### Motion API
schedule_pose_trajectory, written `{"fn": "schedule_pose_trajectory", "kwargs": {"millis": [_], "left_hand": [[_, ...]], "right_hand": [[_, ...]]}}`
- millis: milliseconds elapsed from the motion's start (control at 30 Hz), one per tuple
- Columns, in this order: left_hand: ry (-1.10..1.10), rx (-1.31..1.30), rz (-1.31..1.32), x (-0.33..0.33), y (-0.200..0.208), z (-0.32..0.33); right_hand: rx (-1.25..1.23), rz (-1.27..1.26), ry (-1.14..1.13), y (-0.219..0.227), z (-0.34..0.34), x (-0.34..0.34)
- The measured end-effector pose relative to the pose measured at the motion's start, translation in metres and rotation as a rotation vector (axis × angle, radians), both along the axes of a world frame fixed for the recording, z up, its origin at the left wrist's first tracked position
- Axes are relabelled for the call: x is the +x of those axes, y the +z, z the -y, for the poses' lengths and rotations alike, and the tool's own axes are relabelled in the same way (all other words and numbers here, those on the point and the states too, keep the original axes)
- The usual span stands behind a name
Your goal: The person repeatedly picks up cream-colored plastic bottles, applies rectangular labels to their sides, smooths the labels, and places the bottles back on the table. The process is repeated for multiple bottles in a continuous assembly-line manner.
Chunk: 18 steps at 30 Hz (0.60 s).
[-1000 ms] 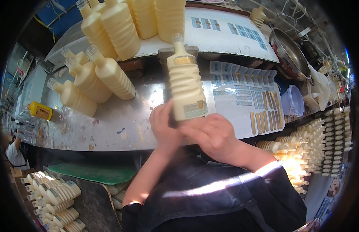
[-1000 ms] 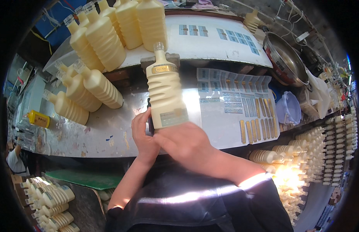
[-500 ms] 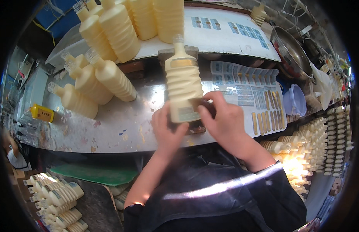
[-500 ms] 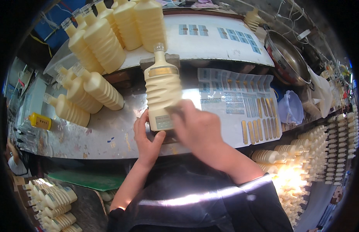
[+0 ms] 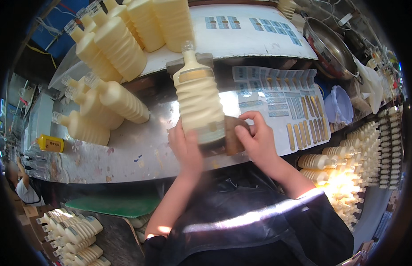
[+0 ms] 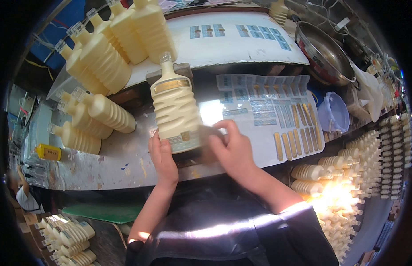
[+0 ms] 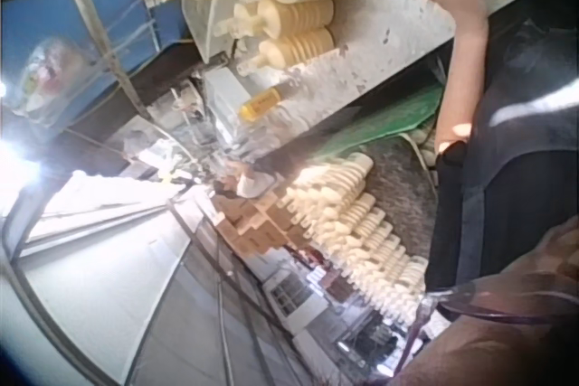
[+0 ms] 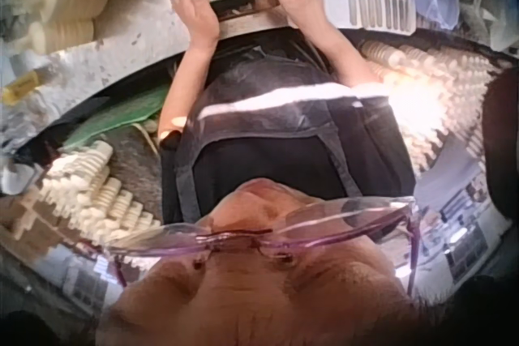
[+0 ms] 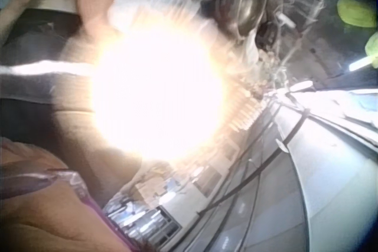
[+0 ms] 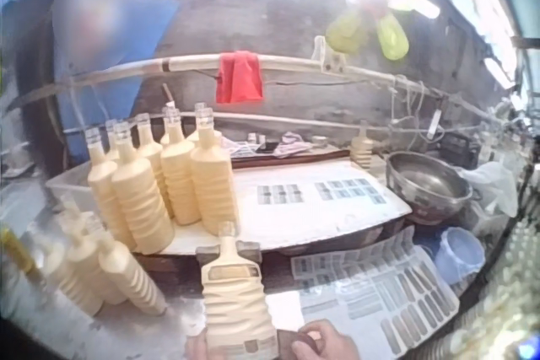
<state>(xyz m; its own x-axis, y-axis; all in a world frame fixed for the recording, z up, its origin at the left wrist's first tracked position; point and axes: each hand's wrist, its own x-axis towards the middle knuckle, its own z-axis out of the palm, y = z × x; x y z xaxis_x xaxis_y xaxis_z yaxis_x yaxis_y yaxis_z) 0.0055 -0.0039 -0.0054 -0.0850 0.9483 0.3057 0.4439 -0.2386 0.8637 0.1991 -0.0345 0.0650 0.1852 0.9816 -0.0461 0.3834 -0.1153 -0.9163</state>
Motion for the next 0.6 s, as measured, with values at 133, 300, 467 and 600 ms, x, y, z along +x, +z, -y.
{"fn": "schedule_pose_trajectory", "kwargs": {"millis": [133,300,467,600], "left_hand": [[0.087,-0.071,-0.15,0.009,0.018,0.0],[0.01,-0.141,0.0,0.0,0.01,-0.004],[-0.069,-0.154,0.221,-0.027,-0.011,-0.011],[0.284,0.371,-0.375,-0.063,0.053,-0.002]], "right_hand": [[0.144,0.177,0.161,0.007,0.002,-0.02],[-0.041,0.107,0.107,-0.013,-0.01,0.005],[-0.141,-0.108,0.052,-0.035,-0.013,0.016],[-0.072,-0.158,-0.022,-0.019,-0.005,0.019]]}}
